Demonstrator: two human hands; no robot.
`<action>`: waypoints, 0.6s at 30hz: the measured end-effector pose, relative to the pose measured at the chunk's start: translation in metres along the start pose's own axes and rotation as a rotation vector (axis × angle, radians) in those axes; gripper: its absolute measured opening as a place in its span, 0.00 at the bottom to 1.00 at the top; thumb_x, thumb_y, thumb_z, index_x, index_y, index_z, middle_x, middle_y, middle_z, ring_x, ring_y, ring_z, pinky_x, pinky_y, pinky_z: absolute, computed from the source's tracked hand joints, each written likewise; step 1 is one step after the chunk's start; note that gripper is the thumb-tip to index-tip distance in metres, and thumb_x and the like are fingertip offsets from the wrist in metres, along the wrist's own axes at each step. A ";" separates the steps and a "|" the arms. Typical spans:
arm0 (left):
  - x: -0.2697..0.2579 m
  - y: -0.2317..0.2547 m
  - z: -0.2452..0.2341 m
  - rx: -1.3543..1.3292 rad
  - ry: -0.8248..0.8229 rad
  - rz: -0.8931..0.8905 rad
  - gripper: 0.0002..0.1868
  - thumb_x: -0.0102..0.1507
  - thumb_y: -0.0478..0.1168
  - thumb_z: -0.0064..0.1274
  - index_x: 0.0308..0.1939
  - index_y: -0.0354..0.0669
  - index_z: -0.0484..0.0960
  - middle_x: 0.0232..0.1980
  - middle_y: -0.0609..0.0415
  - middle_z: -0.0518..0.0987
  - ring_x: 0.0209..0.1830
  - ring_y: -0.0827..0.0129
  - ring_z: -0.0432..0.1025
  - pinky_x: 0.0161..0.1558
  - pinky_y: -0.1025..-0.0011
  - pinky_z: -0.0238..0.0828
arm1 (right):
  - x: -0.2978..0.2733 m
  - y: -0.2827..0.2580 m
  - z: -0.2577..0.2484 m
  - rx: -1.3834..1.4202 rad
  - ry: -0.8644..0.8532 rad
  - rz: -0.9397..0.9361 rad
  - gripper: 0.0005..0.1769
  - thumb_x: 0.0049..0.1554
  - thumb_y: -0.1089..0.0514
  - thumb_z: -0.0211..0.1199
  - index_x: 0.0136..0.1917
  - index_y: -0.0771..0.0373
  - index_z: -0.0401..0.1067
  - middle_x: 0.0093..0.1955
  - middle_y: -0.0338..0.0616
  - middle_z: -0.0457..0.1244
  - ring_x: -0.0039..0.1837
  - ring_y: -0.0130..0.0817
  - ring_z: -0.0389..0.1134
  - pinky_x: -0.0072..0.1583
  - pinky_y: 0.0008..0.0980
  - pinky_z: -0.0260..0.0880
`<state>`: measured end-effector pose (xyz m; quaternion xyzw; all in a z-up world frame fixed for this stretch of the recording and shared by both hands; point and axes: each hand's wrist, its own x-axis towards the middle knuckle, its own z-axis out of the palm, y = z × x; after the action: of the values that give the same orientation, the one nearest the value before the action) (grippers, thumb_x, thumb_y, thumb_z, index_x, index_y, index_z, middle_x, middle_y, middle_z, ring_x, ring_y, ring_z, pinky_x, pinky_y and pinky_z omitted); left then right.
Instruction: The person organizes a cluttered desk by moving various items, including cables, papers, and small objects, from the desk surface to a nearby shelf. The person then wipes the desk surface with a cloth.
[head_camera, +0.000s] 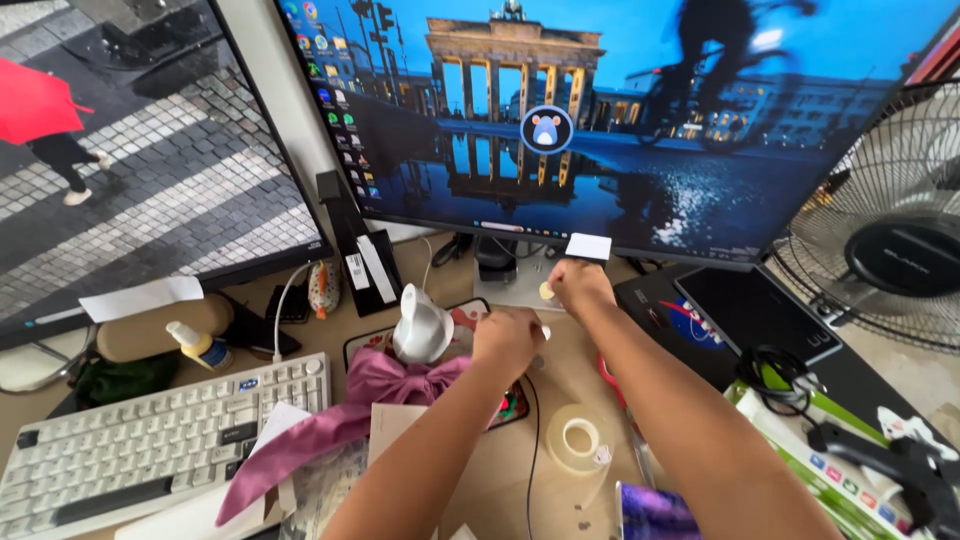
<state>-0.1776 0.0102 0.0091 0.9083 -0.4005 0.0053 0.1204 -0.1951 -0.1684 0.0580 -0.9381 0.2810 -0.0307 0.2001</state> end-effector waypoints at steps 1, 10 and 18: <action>0.017 -0.010 0.020 0.001 0.003 -0.001 0.11 0.65 0.47 0.48 0.47 0.56 0.84 0.35 0.55 0.81 0.41 0.54 0.80 0.54 0.55 0.75 | 0.002 -0.001 0.000 0.000 0.002 -0.003 0.09 0.56 0.51 0.60 0.45 0.43 0.82 0.38 0.36 0.74 0.49 0.40 0.77 0.54 0.38 0.76; 0.101 -0.021 0.045 -0.307 0.256 -0.206 0.03 0.58 0.50 0.58 0.34 0.69 0.87 0.29 0.62 0.81 0.29 0.65 0.81 0.34 0.67 0.83 | 0.010 0.009 0.012 -0.024 -0.013 0.032 0.11 0.56 0.54 0.67 0.52 0.50 0.82 0.48 0.43 0.74 0.54 0.43 0.76 0.56 0.44 0.78; 0.097 -0.014 0.069 0.130 0.380 0.154 0.08 0.59 0.43 0.51 0.25 0.58 0.83 0.27 0.62 0.73 0.26 0.67 0.75 0.35 0.67 0.73 | 0.004 0.032 0.018 0.036 0.053 -0.032 0.12 0.56 0.52 0.63 0.52 0.47 0.81 0.44 0.40 0.74 0.51 0.44 0.77 0.55 0.42 0.79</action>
<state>-0.1076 -0.0661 -0.0505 0.8636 -0.4375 0.2117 0.1341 -0.2056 -0.1885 0.0281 -0.9377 0.2704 -0.0637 0.2088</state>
